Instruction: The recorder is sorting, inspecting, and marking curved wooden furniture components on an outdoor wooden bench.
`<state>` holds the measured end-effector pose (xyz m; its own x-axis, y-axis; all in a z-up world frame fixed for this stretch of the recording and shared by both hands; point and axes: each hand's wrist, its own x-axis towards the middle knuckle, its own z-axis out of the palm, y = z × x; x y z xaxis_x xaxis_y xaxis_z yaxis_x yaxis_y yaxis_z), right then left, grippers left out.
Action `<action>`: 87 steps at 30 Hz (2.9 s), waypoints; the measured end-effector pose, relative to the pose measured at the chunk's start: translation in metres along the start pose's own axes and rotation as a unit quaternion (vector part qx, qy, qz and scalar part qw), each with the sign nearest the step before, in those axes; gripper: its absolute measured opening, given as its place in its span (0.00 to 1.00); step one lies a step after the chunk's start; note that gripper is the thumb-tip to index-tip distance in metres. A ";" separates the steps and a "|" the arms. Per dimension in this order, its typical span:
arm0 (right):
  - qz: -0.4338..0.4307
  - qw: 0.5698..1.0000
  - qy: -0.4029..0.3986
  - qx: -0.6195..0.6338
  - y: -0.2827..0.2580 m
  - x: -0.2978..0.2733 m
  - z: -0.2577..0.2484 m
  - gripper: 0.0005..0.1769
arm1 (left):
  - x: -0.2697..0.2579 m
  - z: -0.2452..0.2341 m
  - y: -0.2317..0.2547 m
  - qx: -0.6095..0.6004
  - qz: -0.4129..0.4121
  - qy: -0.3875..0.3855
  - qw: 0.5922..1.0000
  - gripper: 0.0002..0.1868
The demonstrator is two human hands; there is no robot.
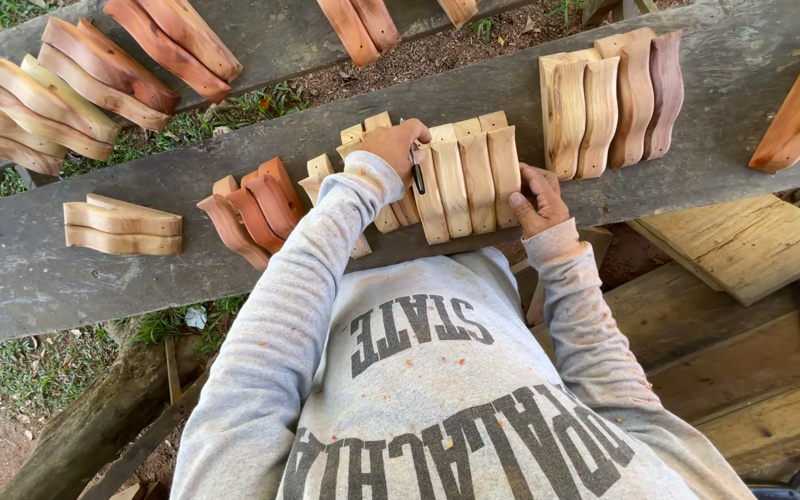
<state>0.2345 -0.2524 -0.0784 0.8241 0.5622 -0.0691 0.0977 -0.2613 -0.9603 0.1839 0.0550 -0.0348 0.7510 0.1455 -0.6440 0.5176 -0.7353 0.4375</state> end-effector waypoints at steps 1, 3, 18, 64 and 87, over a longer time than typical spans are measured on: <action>-0.003 1.000 -0.001 -0.003 0.003 0.000 0.000 0.25 | -0.002 -0.002 0.002 -0.008 -0.002 -0.001 1.000 0.15; -0.005 1.000 -0.002 -0.005 0.006 0.000 0.000 0.25 | -0.004 -0.004 0.004 -0.016 -0.004 -0.003 1.000 0.15; -0.019 1.000 -0.006 0.001 -0.004 0.003 -0.002 0.24 | -0.012 -0.009 0.010 0.011 -0.004 -0.005 1.000 0.12; -0.017 0.986 0.034 -0.160 -0.027 0.000 0.007 0.50 | -0.004 -0.006 0.004 -0.070 -0.008 0.018 0.997 0.10; -0.017 0.994 -0.055 -0.092 -0.048 0.002 -0.018 0.26 | -0.010 0.006 0.006 -0.041 0.048 0.127 0.990 0.08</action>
<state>0.2415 -0.2525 -0.0273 0.7534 0.6532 -0.0761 0.2340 -0.3744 -0.8973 0.1770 0.0451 -0.0297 0.8717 0.2476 -0.4229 0.4629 -0.6993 0.5447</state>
